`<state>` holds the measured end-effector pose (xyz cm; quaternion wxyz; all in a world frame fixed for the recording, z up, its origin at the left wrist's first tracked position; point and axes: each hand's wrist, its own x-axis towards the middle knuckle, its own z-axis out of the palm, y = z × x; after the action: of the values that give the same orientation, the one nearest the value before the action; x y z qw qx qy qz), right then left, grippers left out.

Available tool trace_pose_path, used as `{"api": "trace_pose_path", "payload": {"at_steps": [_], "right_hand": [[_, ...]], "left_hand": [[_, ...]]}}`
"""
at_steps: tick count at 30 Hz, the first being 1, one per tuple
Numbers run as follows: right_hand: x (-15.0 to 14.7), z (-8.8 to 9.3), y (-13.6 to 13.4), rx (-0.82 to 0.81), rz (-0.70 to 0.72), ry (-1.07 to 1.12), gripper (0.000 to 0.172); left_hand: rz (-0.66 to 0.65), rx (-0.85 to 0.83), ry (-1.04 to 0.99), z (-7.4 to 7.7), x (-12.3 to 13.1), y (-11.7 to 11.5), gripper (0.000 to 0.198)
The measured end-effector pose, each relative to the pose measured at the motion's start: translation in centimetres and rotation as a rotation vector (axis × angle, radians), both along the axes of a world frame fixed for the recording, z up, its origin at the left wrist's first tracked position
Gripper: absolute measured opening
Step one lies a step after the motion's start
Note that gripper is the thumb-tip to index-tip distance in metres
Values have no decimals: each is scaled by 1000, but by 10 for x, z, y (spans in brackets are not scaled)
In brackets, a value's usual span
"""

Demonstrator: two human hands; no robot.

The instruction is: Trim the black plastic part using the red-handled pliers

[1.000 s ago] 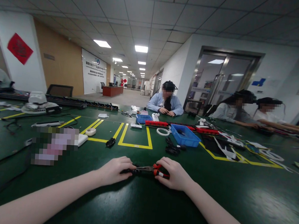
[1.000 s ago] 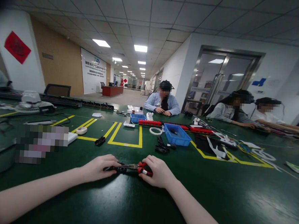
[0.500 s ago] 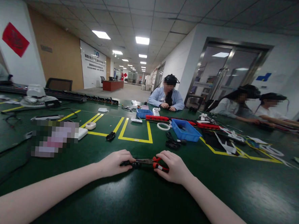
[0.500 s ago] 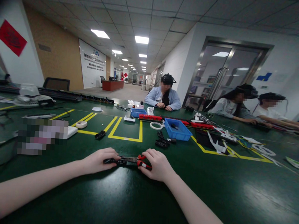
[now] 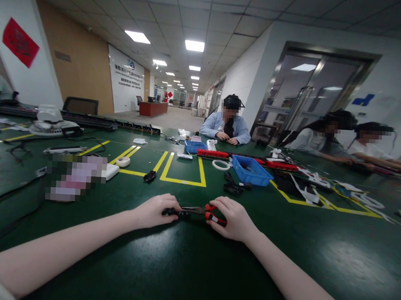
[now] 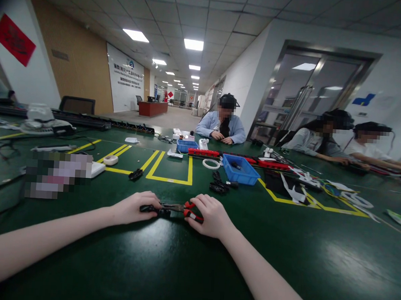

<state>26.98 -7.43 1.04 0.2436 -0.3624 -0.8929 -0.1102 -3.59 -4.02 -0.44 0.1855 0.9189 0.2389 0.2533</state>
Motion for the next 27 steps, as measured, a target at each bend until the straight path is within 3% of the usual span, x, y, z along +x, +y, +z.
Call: {"api": "trace_pose_path", "payload": {"at_steps": [27], "right_hand": [[-3,1,-1,-67,40,-35,33]], "left_hand": [[-22,-43,-25,4,-1,0,16]]}}
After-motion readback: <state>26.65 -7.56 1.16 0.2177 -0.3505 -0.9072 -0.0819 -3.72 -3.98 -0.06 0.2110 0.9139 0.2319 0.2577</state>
